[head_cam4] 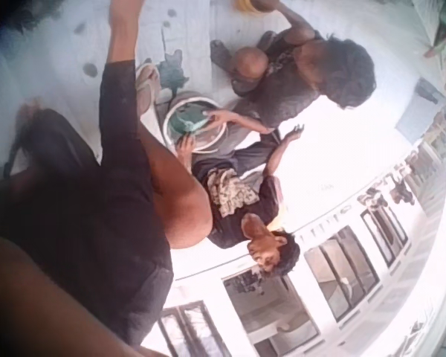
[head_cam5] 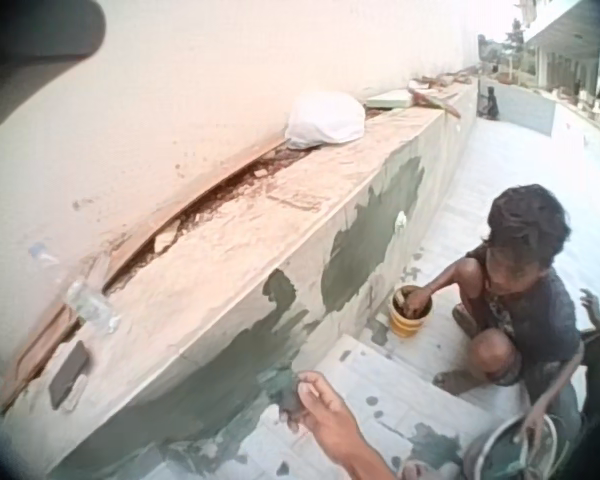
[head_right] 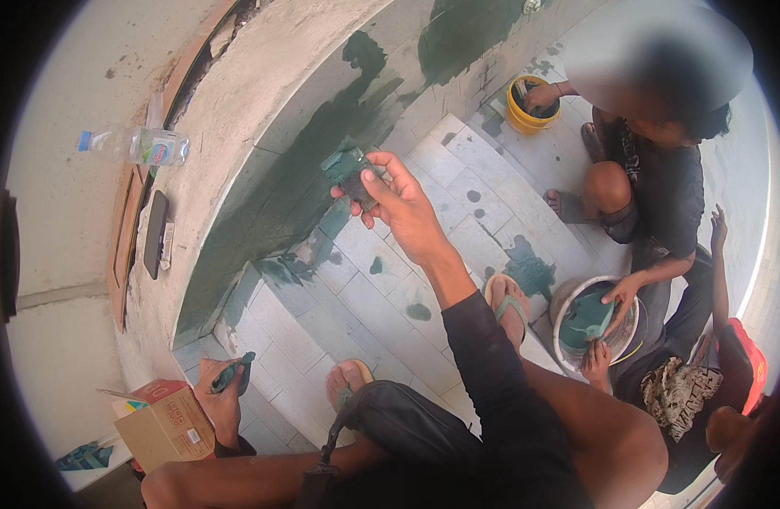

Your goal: The person applies green grout to the gaps between wall tiles using a small hand-held scraper while sitting on the floor.

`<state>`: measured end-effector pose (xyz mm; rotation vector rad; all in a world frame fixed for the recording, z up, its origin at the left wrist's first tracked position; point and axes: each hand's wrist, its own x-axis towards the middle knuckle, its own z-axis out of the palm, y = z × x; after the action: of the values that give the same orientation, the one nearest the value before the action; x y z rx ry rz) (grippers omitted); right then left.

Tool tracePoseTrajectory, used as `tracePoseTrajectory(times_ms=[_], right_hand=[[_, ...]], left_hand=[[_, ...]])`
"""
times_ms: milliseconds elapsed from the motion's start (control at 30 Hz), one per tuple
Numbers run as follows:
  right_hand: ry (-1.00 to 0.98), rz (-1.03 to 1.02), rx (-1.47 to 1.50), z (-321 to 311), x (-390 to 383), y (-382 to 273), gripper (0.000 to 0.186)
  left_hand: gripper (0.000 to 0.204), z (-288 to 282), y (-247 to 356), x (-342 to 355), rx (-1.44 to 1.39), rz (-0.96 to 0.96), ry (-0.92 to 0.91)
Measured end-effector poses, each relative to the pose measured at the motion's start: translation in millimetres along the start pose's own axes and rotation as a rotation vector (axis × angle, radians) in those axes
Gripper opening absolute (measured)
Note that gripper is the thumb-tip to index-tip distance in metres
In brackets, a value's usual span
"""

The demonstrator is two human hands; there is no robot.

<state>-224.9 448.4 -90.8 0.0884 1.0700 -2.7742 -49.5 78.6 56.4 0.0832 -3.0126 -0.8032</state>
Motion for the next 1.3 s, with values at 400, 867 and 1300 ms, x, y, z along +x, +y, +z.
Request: tracePoseTrajectory(times_ms=[400,867,1300], right_hand=[[0.471,-0.548,-0.244,-108,140,4,0.049],[0.796,-0.888,-0.686,-132,224,-12,0.043],[0.745,-0.598,-0.630,-122,195,-64,0.041]], left_hand=[[0.012,28,-27,5,-0.370,-0.594,0.123],[0.025,29,-14,21,-0.015,-0.574,-0.206],[0.014,37,-42,-3,-0.362,-0.661,0.126]])
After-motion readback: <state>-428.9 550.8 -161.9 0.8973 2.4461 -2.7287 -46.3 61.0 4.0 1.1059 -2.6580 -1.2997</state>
